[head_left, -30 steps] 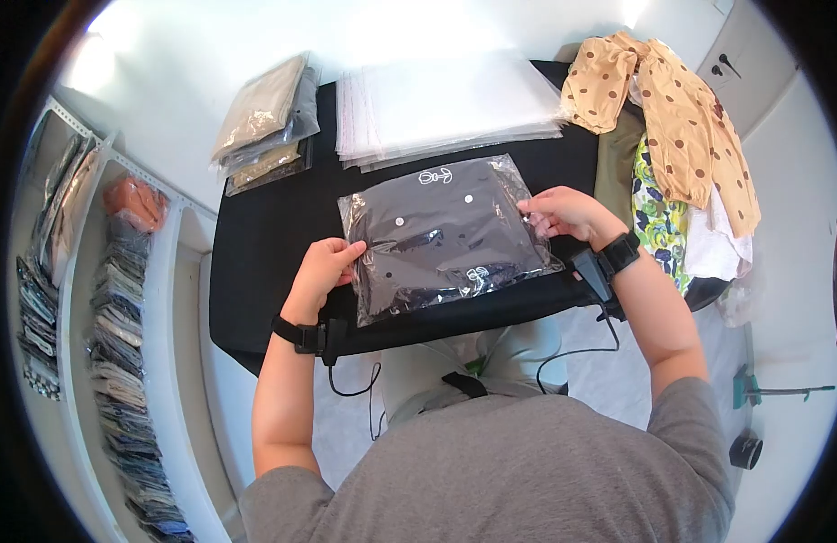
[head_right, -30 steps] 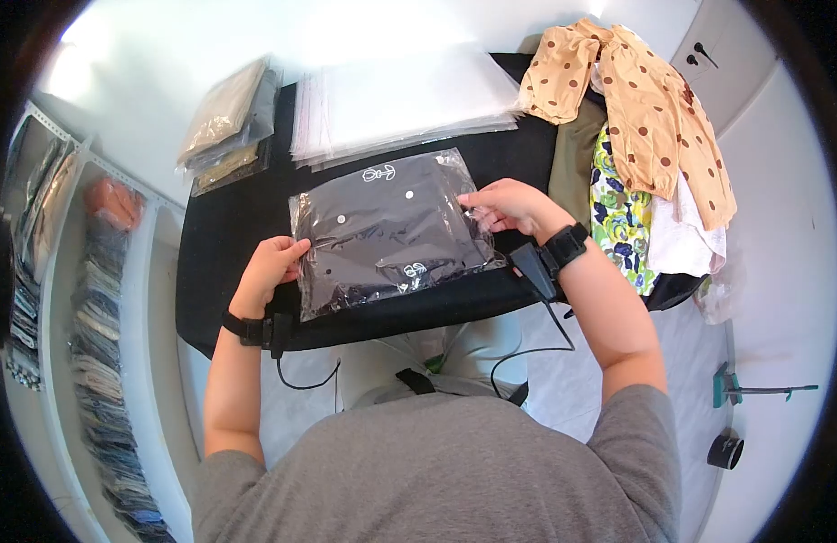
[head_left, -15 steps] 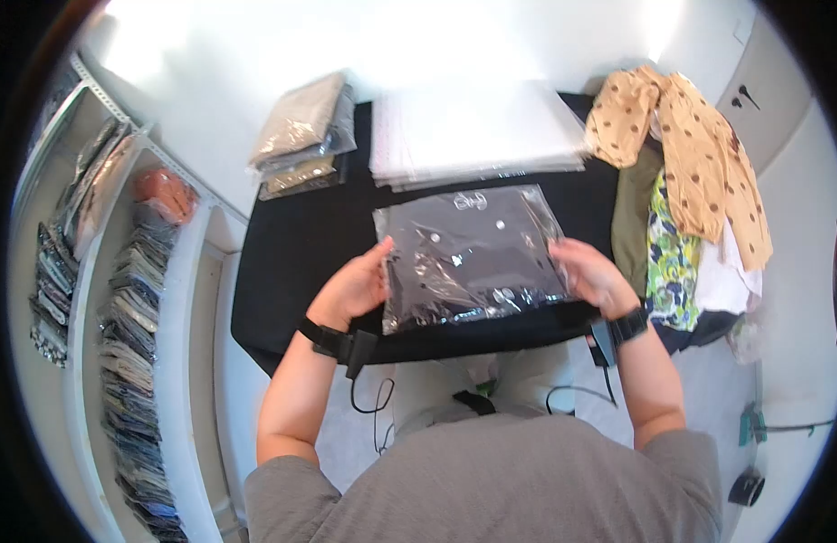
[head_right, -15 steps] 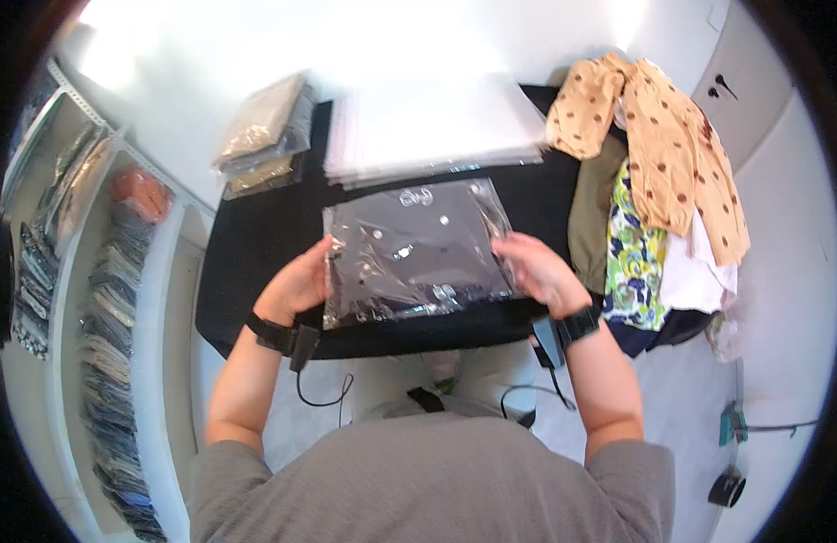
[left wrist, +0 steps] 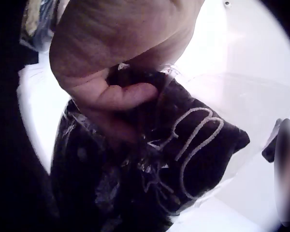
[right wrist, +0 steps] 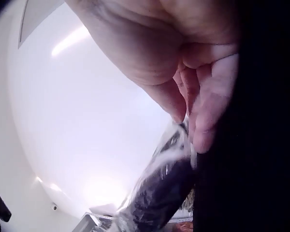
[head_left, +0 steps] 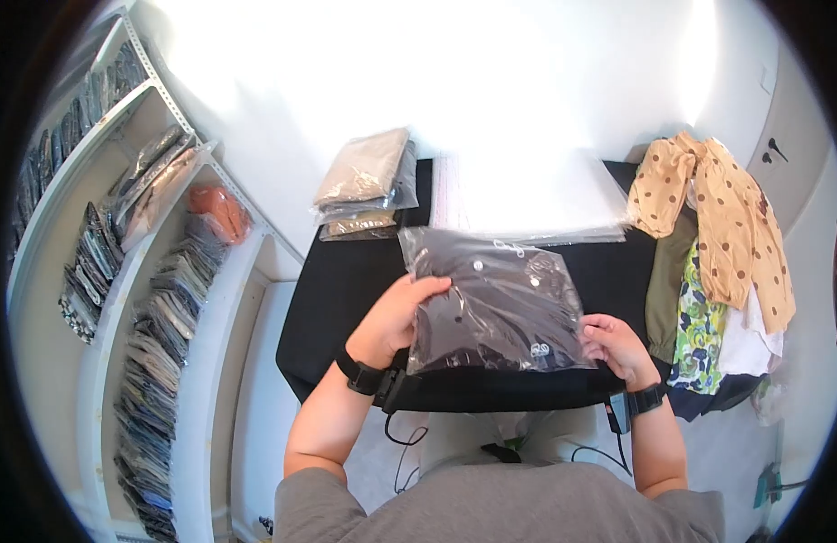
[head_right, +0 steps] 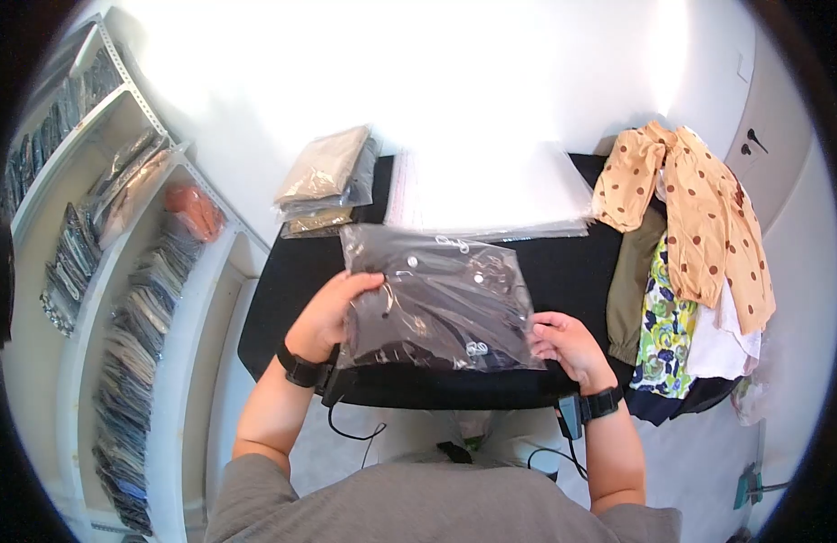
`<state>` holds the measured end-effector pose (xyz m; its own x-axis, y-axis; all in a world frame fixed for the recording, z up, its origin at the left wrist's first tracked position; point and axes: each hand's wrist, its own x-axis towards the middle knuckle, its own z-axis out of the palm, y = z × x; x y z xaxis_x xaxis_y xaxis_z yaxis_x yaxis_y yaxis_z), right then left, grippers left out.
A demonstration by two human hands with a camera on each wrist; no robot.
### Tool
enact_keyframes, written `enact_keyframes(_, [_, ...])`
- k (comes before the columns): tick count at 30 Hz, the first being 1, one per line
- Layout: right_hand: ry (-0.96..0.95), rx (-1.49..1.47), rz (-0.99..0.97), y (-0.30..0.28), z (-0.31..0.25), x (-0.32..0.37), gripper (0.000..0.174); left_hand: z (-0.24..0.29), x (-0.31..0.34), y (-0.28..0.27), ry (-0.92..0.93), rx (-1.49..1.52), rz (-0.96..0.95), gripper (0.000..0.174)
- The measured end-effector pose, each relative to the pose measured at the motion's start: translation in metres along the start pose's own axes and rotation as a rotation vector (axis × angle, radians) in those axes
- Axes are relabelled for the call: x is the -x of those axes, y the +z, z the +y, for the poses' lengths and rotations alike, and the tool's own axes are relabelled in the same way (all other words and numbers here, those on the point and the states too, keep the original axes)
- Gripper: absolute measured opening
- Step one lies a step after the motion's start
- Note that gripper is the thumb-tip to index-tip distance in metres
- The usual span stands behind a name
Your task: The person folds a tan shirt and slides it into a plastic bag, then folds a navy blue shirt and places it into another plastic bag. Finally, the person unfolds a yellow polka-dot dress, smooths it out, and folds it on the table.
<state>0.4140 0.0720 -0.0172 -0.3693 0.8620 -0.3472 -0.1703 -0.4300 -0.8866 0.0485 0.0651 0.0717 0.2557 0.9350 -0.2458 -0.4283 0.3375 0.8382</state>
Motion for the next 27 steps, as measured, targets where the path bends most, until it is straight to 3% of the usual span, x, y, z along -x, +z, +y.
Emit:
enact_keyframes(3, [-0.028,-0.023,0.046,0.005,-0.001,0.002,0.023,0.055,0.007,0.013,0.192,-0.043,0.078,0.014])
enact_keyframes(5, [-0.067,-0.073,0.051,0.002,0.007,0.008,0.020,0.081,-0.001,0.002,0.419,-0.116,0.348,0.018])
enact_keyframes(6, [-0.064,-0.081,0.076,0.002,0.007,0.007,0.018,0.120,-0.016,-0.021,0.391,0.118,0.121,0.020])
enact_keyframes(9, [-0.105,-0.077,0.077,0.001,0.009,0.006,0.016,0.162,-0.055,-0.070,0.700,0.202,0.149,0.018])
enact_keyframes(12, [-0.108,-0.096,0.065,-0.001,0.010,0.004,0.016,0.167,-0.104,-0.132,0.762,0.314,0.222,0.017])
enact_keyframes(14, [-0.099,-0.157,0.061,-0.001,0.004,0.000,0.016,0.162,-0.146,-0.194,0.578,0.152,0.318,0.017])
enact_keyframes(16, [-0.107,-0.164,0.060,-0.002,0.005,-0.001,0.016,0.139,-0.162,-0.190,0.372,0.058,0.638,0.015])
enact_keyframes(20, [-0.093,-0.188,0.058,-0.002,0.001,-0.001,0.017,0.139,-0.173,-0.185,0.422,0.099,0.666,0.014])
enact_keyframes(27, [-0.057,-0.178,0.056,-0.002,0.004,0.002,0.017,0.137,-0.172,-0.195,0.429,0.085,0.538,0.013])
